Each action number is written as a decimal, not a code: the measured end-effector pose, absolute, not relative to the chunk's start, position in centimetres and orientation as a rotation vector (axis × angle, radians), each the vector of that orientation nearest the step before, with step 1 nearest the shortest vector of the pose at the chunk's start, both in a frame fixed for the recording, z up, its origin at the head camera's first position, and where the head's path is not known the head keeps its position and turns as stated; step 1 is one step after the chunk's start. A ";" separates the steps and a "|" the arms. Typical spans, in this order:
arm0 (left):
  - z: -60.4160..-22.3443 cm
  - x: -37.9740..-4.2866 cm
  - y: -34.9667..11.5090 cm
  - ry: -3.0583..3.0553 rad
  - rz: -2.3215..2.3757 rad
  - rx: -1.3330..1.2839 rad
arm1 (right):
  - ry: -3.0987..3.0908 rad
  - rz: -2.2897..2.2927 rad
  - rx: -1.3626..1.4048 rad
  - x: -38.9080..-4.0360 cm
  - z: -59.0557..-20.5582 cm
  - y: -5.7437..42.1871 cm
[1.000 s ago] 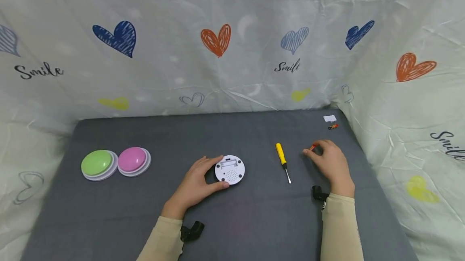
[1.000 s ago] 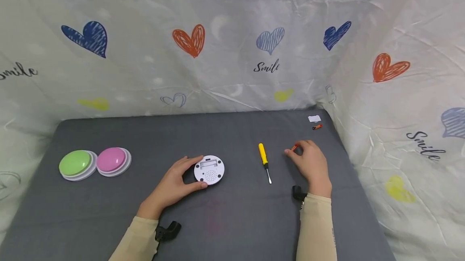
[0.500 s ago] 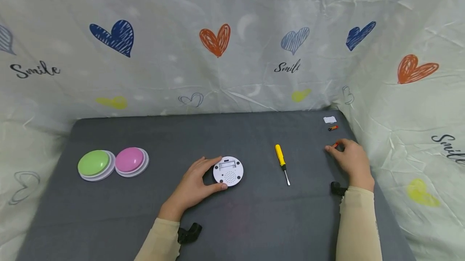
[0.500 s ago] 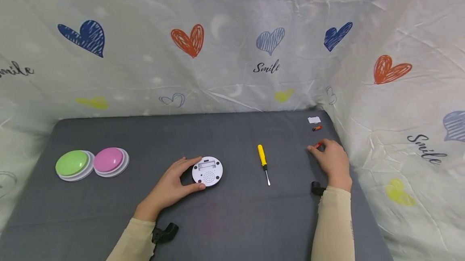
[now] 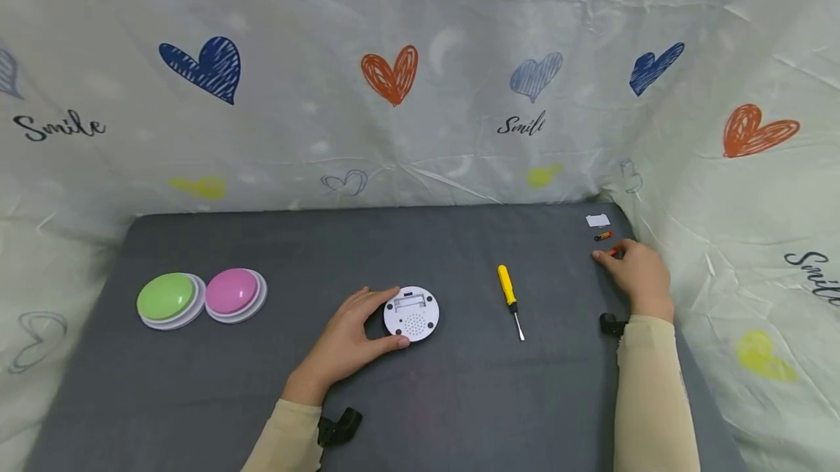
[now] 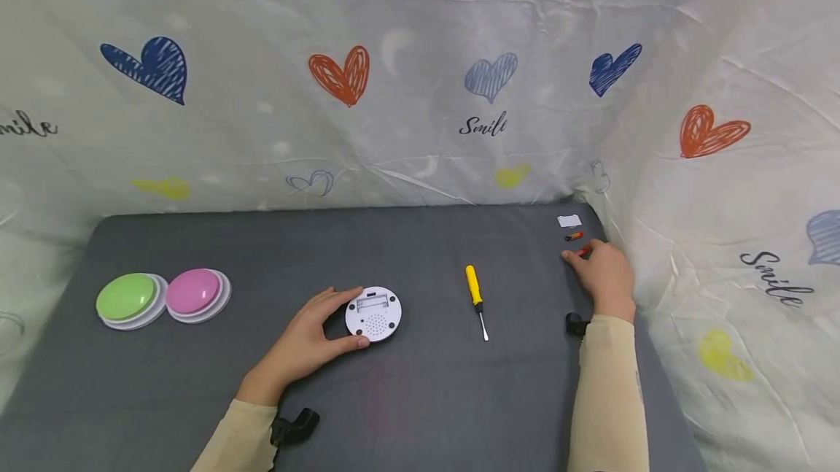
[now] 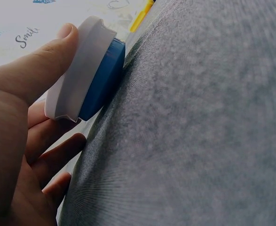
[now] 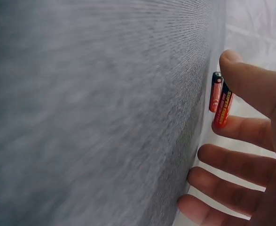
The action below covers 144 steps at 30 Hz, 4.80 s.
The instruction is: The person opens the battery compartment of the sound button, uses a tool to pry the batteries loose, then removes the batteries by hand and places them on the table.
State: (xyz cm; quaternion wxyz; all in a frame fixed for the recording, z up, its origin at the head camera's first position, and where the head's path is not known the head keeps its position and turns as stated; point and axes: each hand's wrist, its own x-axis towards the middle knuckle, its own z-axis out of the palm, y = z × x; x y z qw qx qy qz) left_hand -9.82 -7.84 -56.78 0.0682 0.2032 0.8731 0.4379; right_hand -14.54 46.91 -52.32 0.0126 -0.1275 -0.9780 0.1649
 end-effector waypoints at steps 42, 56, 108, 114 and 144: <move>-57.2 -9.7 -8.0 2.620 1.283 0.653 | -2.952 0.792 -0.672 -12.7 -53.6 45.1; -56.8 -9.6 -8.0 2.601 1.252 0.624 | -2.615 1.305 -0.226 -9.4 -51.9 30.2; -55.2 -9.7 -6.4 2.644 1.268 0.675 | -3.064 0.793 0.692 -8.6 -52.3 18.1; -54.8 -9.5 -5.1 2.593 1.334 0.638 | -3.049 0.747 0.704 -8.7 -51.8 18.9; -54.1 -22.7 14.1 2.418 1.337 0.799 | -3.004 1.086 0.242 -17.4 -50.9 36.7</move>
